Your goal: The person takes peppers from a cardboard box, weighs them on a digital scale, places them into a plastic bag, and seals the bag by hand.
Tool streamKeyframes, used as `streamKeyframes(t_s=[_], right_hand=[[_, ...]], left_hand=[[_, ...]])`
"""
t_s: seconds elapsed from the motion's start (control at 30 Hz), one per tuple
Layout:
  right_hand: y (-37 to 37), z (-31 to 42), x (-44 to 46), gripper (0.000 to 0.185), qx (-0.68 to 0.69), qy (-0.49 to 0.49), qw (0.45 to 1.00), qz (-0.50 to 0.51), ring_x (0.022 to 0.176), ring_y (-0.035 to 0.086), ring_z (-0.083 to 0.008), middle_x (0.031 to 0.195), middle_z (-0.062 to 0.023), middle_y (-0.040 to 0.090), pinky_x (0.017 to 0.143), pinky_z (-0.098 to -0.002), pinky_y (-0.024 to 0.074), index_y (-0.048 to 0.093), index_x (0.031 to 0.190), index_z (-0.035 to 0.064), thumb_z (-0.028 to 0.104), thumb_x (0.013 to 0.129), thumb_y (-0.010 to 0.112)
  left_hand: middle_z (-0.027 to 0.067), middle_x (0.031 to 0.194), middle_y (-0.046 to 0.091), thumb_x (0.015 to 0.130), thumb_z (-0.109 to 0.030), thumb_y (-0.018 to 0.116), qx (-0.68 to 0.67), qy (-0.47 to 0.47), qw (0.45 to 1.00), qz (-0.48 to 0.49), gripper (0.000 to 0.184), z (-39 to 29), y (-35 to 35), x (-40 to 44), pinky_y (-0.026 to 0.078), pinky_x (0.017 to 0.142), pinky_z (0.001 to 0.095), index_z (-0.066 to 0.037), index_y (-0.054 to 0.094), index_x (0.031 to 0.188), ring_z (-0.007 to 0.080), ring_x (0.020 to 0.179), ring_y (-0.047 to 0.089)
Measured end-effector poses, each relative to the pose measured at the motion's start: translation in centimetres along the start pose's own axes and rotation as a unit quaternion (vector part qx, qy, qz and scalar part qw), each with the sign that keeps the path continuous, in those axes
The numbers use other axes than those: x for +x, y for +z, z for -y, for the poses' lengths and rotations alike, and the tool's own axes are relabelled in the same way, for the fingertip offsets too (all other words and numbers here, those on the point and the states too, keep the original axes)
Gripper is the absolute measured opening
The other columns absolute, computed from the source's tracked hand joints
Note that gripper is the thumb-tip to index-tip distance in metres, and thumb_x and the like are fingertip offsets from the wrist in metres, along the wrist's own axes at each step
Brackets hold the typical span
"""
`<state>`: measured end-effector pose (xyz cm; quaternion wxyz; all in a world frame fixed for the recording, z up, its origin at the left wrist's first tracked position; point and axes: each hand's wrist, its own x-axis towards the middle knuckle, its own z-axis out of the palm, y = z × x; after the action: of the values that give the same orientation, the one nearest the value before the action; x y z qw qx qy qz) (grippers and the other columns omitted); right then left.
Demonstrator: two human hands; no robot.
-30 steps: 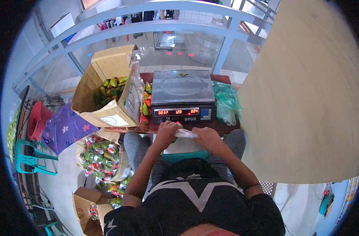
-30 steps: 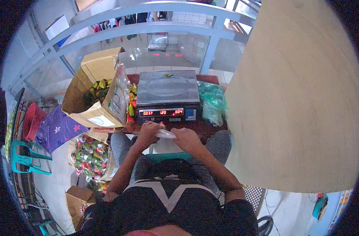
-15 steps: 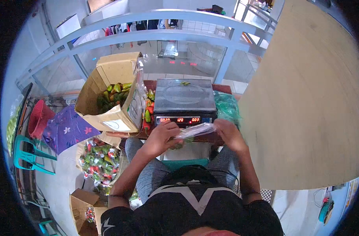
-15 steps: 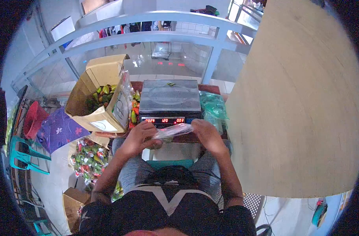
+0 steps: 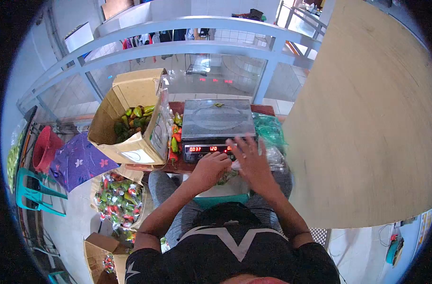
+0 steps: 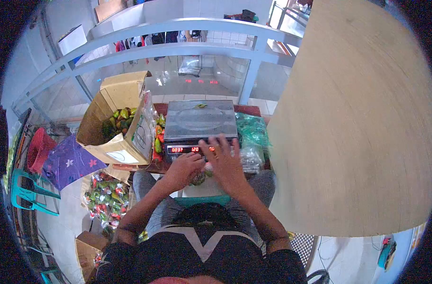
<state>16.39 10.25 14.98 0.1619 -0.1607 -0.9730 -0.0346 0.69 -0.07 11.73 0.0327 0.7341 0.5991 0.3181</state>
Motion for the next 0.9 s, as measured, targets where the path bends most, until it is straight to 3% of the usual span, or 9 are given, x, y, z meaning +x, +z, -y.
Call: streamKeyframes(t_s=[0.03, 0.07, 0.17, 0.37, 0.47, 0.57, 0.67, 0.77, 0.9], right_hand=[[0.7, 0.2, 0.0, 0.067, 0.023, -0.033, 0.999, 0.012, 0.13, 0.036, -0.0314, 0.129, -0.0121, 0.049, 0.109, -0.0595, 0.019, 0.032, 0.144, 0.0132, 0.02, 0.084, 0.061], [1.1, 0.4, -0.1, 0.056, 0.038, -0.042, 0.998, 0.017, 0.125, 0.044, -0.0335, 0.123, -0.0152, 0.054, 0.104, -0.0544, 0.0322, 0.038, 0.139, 0.011, 0.014, 0.086, 0.055], [2.2, 0.6, -0.4, 0.041, 0.23, 0.051, 0.971, 0.041, 0.106, 0.059, -0.0353, 0.111, -0.0191, 0.06, 0.089, -0.0472, 0.047, 0.046, 0.128, 0.008, 0.009, 0.088, 0.049], [2.1, 0.4, -1.0, 0.024, 0.201, 0.057, 0.977, 0.049, 0.072, 0.065, -0.0334, 0.078, -0.0177, 0.062, 0.069, -0.0439, 0.0508, 0.054, 0.106, 0.0032, 0.022, 0.092, 0.05], [1.1, -0.5, -0.8, 0.024, 0.444, 0.027, 0.89, 0.098, 0.059, 0.059, -0.0235, 0.066, -0.0112, 0.055, 0.057, -0.0381, 0.0465, 0.057, 0.09, 0.004, 0.027, 0.095, 0.051], [-0.4, -1.6, -1.2, 0.032, 0.558, 0.09, 0.805, 0.181, 0.057, 0.052, -0.0164, 0.065, -0.0062, 0.052, 0.054, -0.0321, 0.0435, 0.056, 0.086, 0.002, 0.032, 0.096, 0.052], [-2.1, -1.9, -1.8, 0.027, 0.507, 0.096, 0.843, 0.15, 0.062, 0.055, -0.0184, 0.068, -0.0062, 0.055, 0.059, -0.0322, 0.0449, 0.056, 0.087, -0.0005, 0.025, 0.095, 0.053], [-4.3, -3.6, -2.6, 0.022, 0.443, 0.034, 0.893, 0.075, 0.075, 0.061, -0.0305, 0.082, -0.0137, 0.061, 0.068, -0.0363, 0.0464, 0.057, 0.087, 0.0001, 0.021, 0.094, 0.052], [-5.4, -6.2, -3.0, 0.012, 0.367, 0.056, 0.928, -0.009, 0.079, 0.06, -0.028, 0.085, -0.0144, 0.06, 0.07, -0.0353, 0.0464, 0.057, 0.089, -0.0017, 0.01, 0.091, 0.056]], left_hand=[[0.0106, 0.092, 0.054, 0.082, -0.014, 0.058, -0.009, 0.011, 0.999, -0.029, 0.013, 0.1, 0.5, -0.1, 0.044, 0.082, 0.0449, -0.004, 0.055, 0.09, 0.0342, 0.092, 0.054], [0.0103, 0.093, 0.055, 0.082, -0.013, 0.058, -0.018, 0.021, 0.998, -0.059, 0.012, 0.1, 0.6, -0.2, 0.044, 0.083, 0.045, -0.005, 0.056, 0.09, 0.0341, 0.092, 0.054], [0.0116, 0.097, 0.056, 0.081, -0.012, 0.059, 0.003, -0.037, 0.999, -0.019, 0.013, 0.0, -0.6, -0.4, 0.045, 0.083, 0.0436, -0.004, 0.058, 0.092, 0.0338, 0.094, 0.054], [0.0124, 0.097, 0.056, 0.081, -0.014, 0.062, -0.024, -0.058, 0.997, -0.039, 0.016, 0.8, -2.2, -1.0, 0.048, 0.079, 0.0415, -0.004, 0.059, 0.093, 0.0333, 0.095, 0.056], [0.0122, 0.097, 0.056, 0.081, -0.014, 0.062, -0.027, -0.053, 0.996, -0.067, 0.015, 1.2, -2.3, -1.7, 0.048, 0.078, 0.0407, -0.004, 0.06, 0.092, 0.0329, 0.093, 0.057], [0.0129, 0.095, 0.055, 0.083, -0.015, 0.06, -0.041, -0.093, 0.993, -0.06, 0.014, 1.6, -3.2, -2.1, 0.048, 0.077, 0.0429, -0.005, 0.058, 0.093, 0.0337, 0.092, 0.057], [0.0129, 0.095, 0.055, 0.084, -0.015, 0.06, -0.059, -0.077, 0.992, -0.077, 0.014, 2.1, -3.5, -2.4, 0.048, 0.075, 0.0433, -0.004, 0.058, 0.093, 0.0341, 0.089, 0.058], [0.013, 0.094, 0.056, 0.083, -0.015, 0.061, -0.019, -0.048, 0.996, -0.068, 0.016, 1.6, -3.9, -2.6, 0.048, 0.072, 0.0425, -0.003, 0.059, 0.094, 0.0344, 0.087, 0.058], [0.0099, 0.087, 0.056, 0.084, -0.015, 0.063, -0.11, -0.02, 0.992, -0.057, 0.015, 0.7, -4.4, -2.5, 0.047, 0.069, 0.0352, -0.003, 0.06, 0.092, 0.0275, 0.079, 0.059]])
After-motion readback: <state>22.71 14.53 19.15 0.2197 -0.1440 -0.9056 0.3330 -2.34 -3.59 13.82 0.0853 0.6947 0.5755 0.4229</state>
